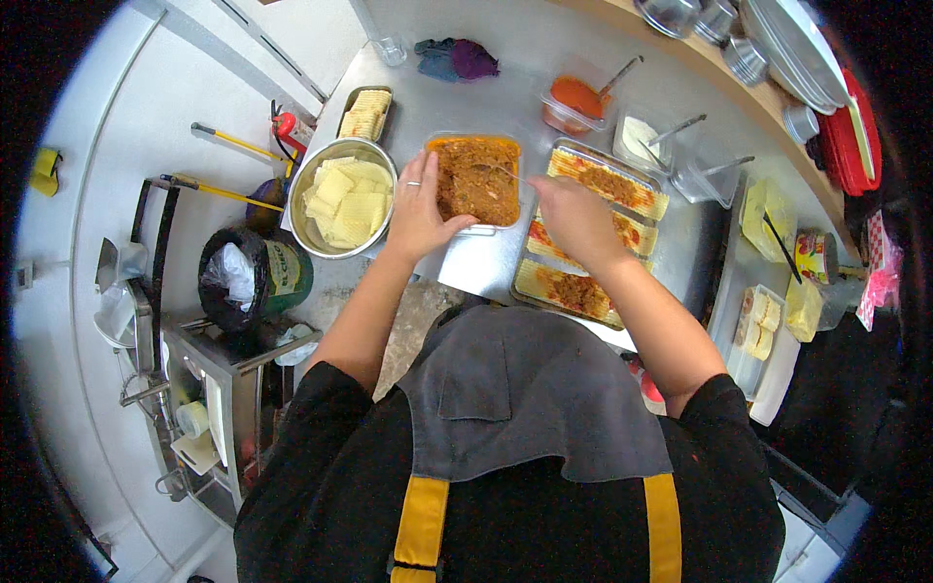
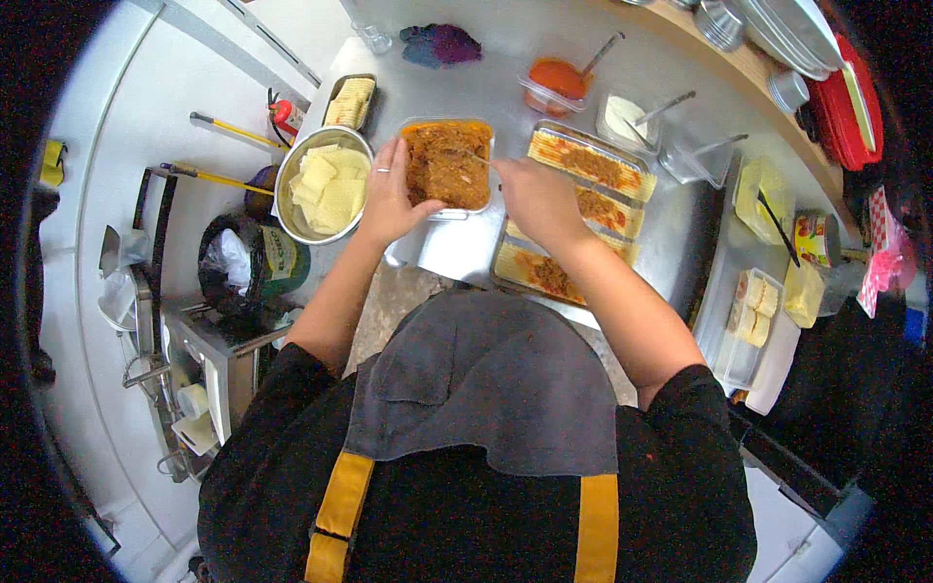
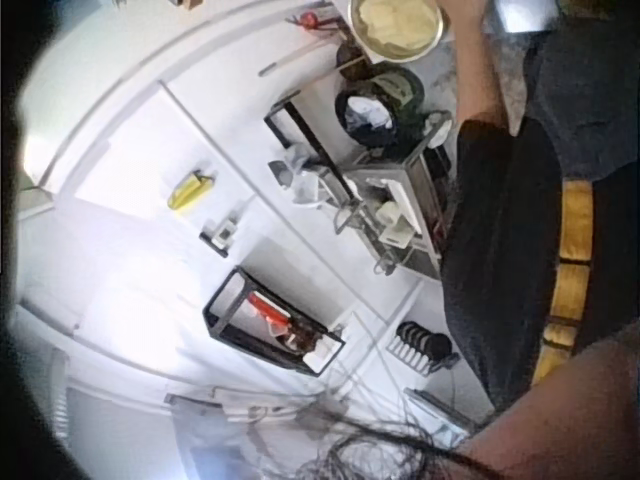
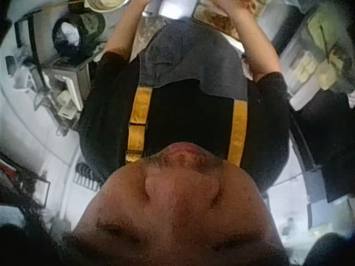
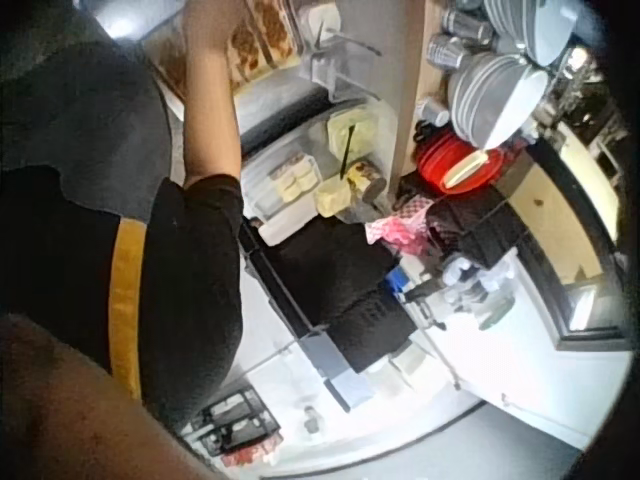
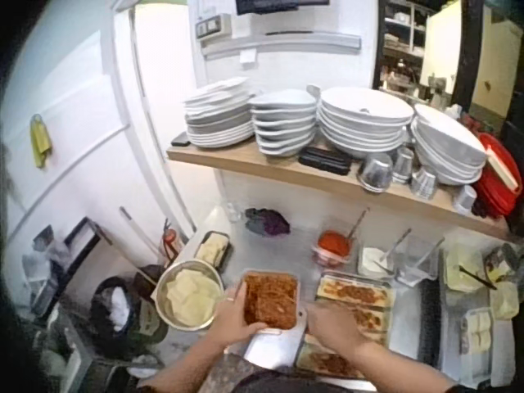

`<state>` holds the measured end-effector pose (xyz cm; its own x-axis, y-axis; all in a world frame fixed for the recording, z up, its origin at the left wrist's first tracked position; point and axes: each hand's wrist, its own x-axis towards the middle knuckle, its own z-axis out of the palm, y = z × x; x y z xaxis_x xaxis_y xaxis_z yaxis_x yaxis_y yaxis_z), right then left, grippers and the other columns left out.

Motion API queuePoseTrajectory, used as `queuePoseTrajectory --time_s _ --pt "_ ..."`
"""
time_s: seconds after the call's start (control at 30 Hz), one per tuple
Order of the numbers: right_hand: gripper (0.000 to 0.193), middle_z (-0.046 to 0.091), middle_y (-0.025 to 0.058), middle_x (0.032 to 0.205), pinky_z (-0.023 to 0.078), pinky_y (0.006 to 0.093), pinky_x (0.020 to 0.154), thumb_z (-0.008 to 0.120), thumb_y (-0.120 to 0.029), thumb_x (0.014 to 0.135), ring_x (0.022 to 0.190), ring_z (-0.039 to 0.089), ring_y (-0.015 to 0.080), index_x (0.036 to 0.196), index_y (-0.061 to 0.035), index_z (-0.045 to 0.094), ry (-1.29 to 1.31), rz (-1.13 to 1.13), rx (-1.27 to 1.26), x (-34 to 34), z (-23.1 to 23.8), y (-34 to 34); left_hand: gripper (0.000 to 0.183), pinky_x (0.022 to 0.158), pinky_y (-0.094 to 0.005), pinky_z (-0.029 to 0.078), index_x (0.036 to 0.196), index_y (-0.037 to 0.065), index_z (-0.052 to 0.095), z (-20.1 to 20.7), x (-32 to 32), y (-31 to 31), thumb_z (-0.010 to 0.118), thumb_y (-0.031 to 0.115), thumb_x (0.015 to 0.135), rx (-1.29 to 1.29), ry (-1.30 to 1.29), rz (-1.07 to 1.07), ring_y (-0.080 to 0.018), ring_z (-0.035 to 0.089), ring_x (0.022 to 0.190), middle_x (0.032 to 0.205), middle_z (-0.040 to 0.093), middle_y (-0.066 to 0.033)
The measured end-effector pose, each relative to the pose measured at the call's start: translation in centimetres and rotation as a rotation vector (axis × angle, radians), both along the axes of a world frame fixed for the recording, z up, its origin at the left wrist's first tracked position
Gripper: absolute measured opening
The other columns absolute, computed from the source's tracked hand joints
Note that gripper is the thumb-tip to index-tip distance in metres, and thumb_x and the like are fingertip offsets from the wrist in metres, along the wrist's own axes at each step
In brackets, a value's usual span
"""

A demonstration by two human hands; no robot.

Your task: The person spreads red sauce on several tortillas laid out on a tray, then adds a brown filling and a white creamy topping. They roll each tortilla into a taco and place the finished items into a container.

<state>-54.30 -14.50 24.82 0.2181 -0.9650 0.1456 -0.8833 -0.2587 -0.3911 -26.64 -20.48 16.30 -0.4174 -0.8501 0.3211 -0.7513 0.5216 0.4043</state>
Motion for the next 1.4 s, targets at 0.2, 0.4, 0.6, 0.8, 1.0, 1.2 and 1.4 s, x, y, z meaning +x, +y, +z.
queuePoseTrajectory --time_s 0.2,0.4,0.6,0.8,1.0,1.2,1.4 --pt "0.031 0.073 0.0179 0.098 0.058 0.0504 0.076 0.058 -0.013 0.095 0.091 0.073 0.0374 0.124 -0.0084 0.068 0.287 0.006 0.168 3.2 -1.8 -1.9 0.134 0.124 -0.0561 0.027 0.159 -0.003 0.032 -1.0 -0.3 -0.4 0.089 0.067 0.06 0.022 0.032 -0.024 -0.0508 0.032 0.15 0.164 0.035 -0.0275" --pt "0.03 0.074 0.0183 0.097 0.057 0.0507 0.077 0.055 -0.015 0.097 0.093 0.073 0.0369 0.124 -0.0105 0.069 0.315 0.056 0.268 3.6 -1.6 1.3 0.135 0.124 -0.0586 0.027 0.157 0.001 0.038 -1.0 -0.1 -0.7 0.09 0.069 0.054 0.013 0.084 -0.043 -0.0502 0.031 0.151 0.162 0.038 -0.0253" --pt "0.026 0.075 0.02 0.099 0.057 0.0514 0.085 0.055 -0.009 0.092 0.097 0.072 0.0394 0.111 -0.008 0.073 0.206 0.104 0.385 3.0 -0.5 0.5 0.133 0.123 -0.0605 0.027 0.155 0.003 0.043 -0.8 0.0 -0.8 0.091 0.07 0.051 0.03 0.111 -0.073 -0.0501 0.031 0.151 0.16 0.041 -0.024" --pt "0.026 0.076 0.0185 0.107 0.055 0.0453 0.09 0.059 -0.02 0.099 0.1 0.072 0.0338 0.115 -0.0098 0.078 -0.194 -0.117 0.631 -0.8 -0.8 -3.0 0.127 0.123 -0.0646 0.025 0.152 0.006 0.048 -0.5 0.3 -0.7 0.092 0.067 0.05 0.063 0.095 -0.097 -0.0488 0.029 0.152 0.161 0.04 -0.0217" --pt "0.027 0.076 0.0106 0.098 0.053 0.0364 0.082 0.062 -0.023 0.1 0.089 0.068 0.0198 0.115 -0.0068 0.077 -0.441 -0.345 0.703 -2.7 -2.1 -1.5 0.095 0.122 -0.066 0.024 0.149 0.014 0.054 -0.1 0.5 -0.9 0.088 0.052 0.07 0.001 0.052 -0.179 -0.0473 0.031 0.151 0.16 0.041 -0.0204" --pt "0.026 0.049 -0.0053 0.07 0.03 0.0253 0.05 0.059 -0.019 0.104 0.059 0.041 0.0058 0.123 -0.0094 0.074 -0.851 -0.503 0.712 -2.7 -2.3 1.1 0.07 0.116 -0.0572 0.035 0.141 0.011 0.061 2.4 -2.7 -1.7 0.082 0.036 0.08 -0.071 0.15 -0.239 -0.0432 0.047 0.139 0.143 0.057 -0.019" --pt "0.028 0.042 -0.0074 0.068 0.028 0.0237 0.048 0.055 -0.017 0.106 0.054 0.033 0.0051 0.127 -0.0081 0.07 -1.084 -0.674 0.725 -5.6 -0.7 7.0 0.064 0.099 -0.0508 0.046 0.131 0.008 0.066 4.8 -9.6 1.0 0.084 0.042 0.08 0.024 0.159 -0.274 -0.0374 0.062 0.115 0.123 0.066 -0.0168"
